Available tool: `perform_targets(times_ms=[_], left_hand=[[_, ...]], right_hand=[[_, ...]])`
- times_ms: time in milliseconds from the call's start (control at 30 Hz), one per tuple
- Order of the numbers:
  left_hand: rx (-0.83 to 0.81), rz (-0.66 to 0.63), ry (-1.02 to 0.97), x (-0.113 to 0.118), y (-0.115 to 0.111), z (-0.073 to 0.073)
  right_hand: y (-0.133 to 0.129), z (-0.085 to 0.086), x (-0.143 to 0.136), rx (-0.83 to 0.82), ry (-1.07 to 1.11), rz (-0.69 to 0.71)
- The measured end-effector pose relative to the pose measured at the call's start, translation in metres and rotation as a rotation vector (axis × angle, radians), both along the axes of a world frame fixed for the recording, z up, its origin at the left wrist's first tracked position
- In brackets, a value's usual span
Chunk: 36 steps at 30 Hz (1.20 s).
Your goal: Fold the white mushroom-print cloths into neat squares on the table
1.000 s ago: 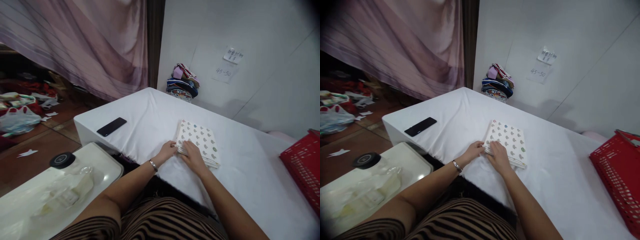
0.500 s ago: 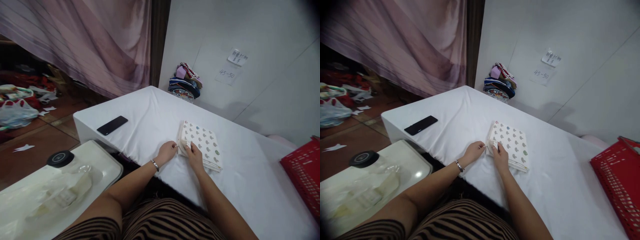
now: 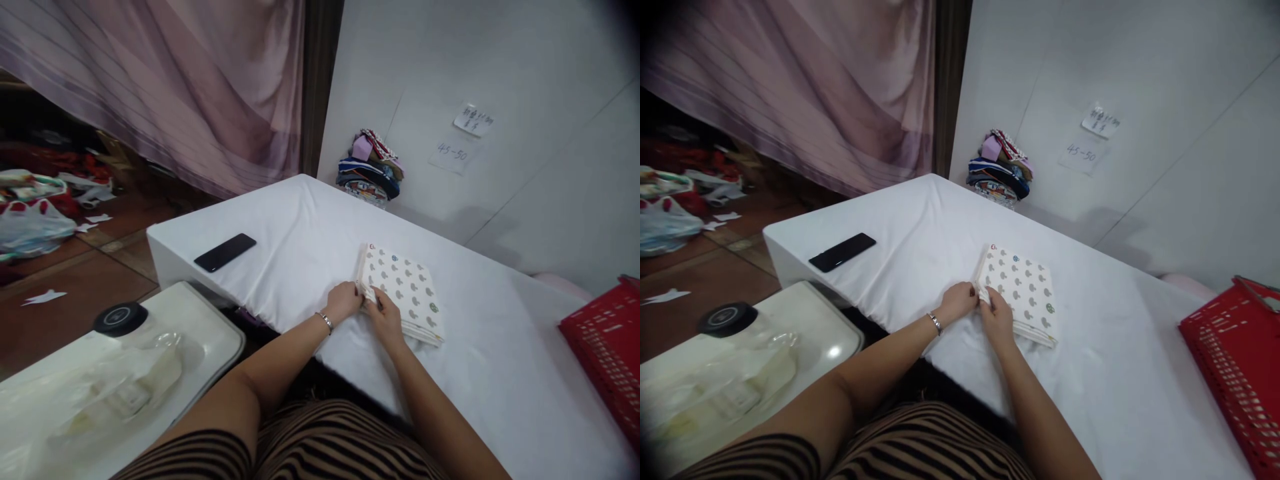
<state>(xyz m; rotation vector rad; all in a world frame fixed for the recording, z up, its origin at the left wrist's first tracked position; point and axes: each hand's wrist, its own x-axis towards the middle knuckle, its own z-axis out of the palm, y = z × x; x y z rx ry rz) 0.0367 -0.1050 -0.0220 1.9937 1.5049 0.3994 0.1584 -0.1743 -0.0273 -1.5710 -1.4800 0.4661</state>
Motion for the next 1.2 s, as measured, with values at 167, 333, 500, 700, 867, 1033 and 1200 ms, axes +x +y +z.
perform_targets(times_ms=[167, 333, 500, 700, 867, 1033, 1200], left_hand=[[-0.004, -0.007, -0.007, 0.0, 0.0, 0.0], [-0.009, 0.023, -0.15, -0.009, 0.006, -0.003], [-0.067, 0.092, -0.363, -0.013, 0.008, -0.006], [0.005, 0.004, -0.234, -0.013, 0.0, -0.006], [-0.012, -0.003, -0.181, -0.014, 0.003, -0.002], [-0.027, 0.015, -0.14, -0.014, 0.001, 0.003], [-0.071, 0.016, -0.18, -0.014, 0.011, 0.001]], right_hand=[[0.0, -0.012, 0.004, 0.141, -0.281, 0.044], [-0.002, -0.015, 0.005, 0.045, -0.536, 0.111], [-0.005, -0.015, -0.001, 0.026, -0.588, 0.137], [0.004, -0.003, 0.03, 0.01, -0.428, 0.14], [0.015, 0.007, 0.104, -0.133, -0.51, -0.174], [0.014, -0.015, 0.146, -0.372, -0.339, -0.273], [0.014, -0.012, 0.154, -0.288, -0.045, -0.354]])
